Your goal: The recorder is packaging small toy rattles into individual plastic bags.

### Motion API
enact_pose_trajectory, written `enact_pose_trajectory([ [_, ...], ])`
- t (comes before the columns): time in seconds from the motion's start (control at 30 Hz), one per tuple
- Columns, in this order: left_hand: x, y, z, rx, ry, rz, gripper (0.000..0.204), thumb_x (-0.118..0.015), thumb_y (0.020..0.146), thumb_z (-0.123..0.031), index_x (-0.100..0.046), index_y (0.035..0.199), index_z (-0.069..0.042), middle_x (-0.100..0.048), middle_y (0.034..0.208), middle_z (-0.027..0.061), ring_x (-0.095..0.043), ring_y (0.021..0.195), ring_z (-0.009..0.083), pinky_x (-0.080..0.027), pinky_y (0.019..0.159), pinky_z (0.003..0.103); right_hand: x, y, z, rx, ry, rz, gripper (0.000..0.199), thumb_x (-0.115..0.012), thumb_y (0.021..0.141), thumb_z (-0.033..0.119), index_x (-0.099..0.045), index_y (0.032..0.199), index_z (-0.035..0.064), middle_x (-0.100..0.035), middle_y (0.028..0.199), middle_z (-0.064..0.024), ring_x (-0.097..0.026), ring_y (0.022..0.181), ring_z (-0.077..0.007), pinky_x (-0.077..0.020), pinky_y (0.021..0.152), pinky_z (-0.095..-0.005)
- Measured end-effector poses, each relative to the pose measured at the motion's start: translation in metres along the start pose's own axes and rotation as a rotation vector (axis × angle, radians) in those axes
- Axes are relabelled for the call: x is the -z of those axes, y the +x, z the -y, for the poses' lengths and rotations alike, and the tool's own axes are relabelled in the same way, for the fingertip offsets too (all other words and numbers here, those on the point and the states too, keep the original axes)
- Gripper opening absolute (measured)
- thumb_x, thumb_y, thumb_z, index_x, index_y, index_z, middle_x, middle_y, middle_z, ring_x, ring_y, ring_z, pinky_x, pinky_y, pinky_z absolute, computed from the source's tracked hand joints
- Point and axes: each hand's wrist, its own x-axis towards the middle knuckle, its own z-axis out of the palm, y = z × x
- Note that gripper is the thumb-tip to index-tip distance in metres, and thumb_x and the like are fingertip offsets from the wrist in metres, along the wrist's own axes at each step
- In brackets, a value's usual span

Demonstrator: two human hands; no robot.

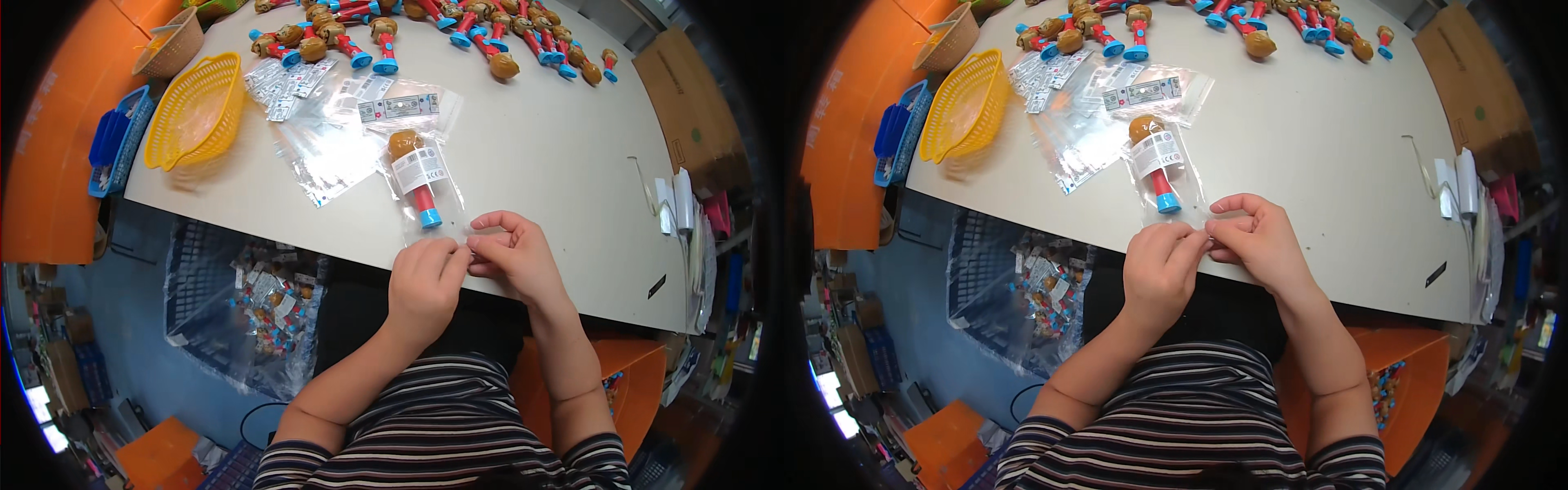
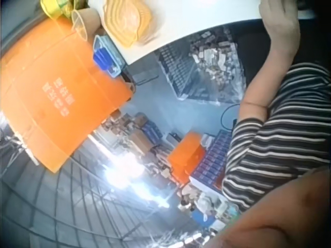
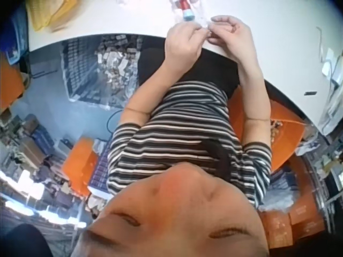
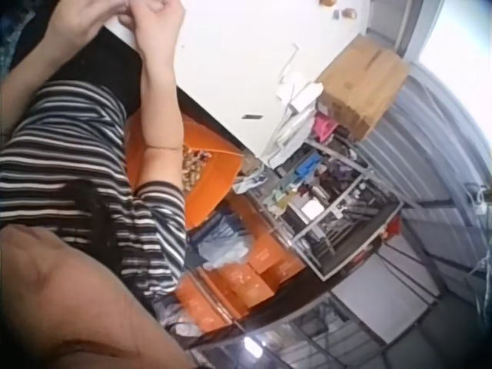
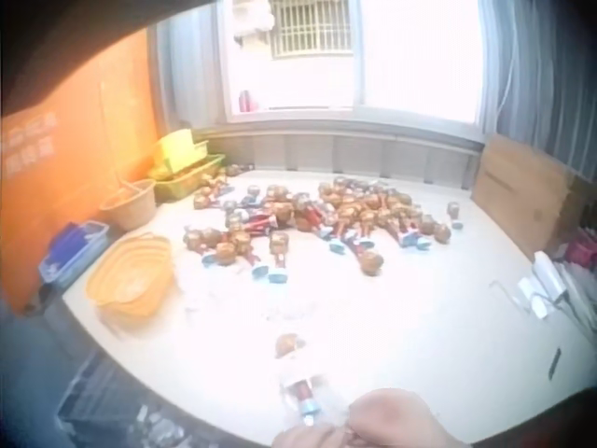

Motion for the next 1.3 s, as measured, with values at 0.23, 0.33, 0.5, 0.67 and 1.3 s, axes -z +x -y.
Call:
enact_pose_trajectory([
  [0.23,-0.009,-0.003,0.001,-0.063,0.105,-0.046,0.027,-0.067,0.073,-0.006,-0.063,0.100,-0.001,-0.059,0.096,0.0104,-0.059,0.088,0.0284,-0.046,0.074,0.038,-0.004,0.000,-0.007,0.039,0.013,0.006,0.024,-0.067,0.090,0.006,-0.057,0.108,-0.0048,-0.072,0.083,-0.0116,-0.069,0.076,-0.0127,-0.0573,0.067,-0.0229],
  [0.33,-0.009,-0.003,0.003,-0.035,0.020,-0.043,0.021,-0.067,0.076,-0.005,-0.061,0.096,-0.002,-0.058,0.093,0.0107,-0.058,0.087,0.0293,-0.045,0.075,0.038,-0.004,0.004,-0.014,0.083,0.059,-0.025,0.017,-0.065,0.090,0.003,-0.056,0.104,-0.0015,-0.071,0.083,-0.0112,-0.070,0.076,-0.0148,-0.0580,0.068,-0.0246],
  [0.5,0.010,0.000,0.001,0.050,-0.286,0.162,0.018,-0.072,0.074,0.002,-0.059,0.086,-0.002,-0.059,0.090,0.0123,-0.058,0.085,0.0327,-0.046,0.076,0.040,0.003,0.010,-0.009,0.166,0.034,-0.142,0.012,-0.064,0.091,0.002,-0.054,0.096,0.0013,-0.071,0.085,-0.0118,-0.071,0.078,-0.0165,-0.0579,0.068,-0.0240],
  [0.67,0.026,0.008,0.003,0.111,-0.232,0.026,0.015,-0.074,0.075,-0.001,-0.064,0.087,-0.002,-0.063,0.089,0.0107,-0.059,0.082,0.0307,-0.048,0.073,0.039,0.000,0.007,-0.009,0.144,0.057,-0.073,0.012,-0.065,0.091,0.002,-0.054,0.096,0.0016,-0.070,0.082,-0.0098,-0.070,0.078,-0.0152,-0.0574,0.069,-0.0234],
  [1.3,-0.002,0.004,-0.005,0.000,0.025,-0.016,0.020,-0.074,0.075,-0.001,-0.066,0.094,0.001,-0.061,0.087,0.0110,-0.059,0.077,0.0292,-0.048,0.068,0.038,-0.006,0.000,-0.006,0.070,0.106,-0.032,0.010,-0.063,0.092,0.004,-0.055,0.098,0.0003,-0.069,0.078,-0.0091,-0.067,0.068,-0.0119,-0.0558,0.062,-0.0213],
])
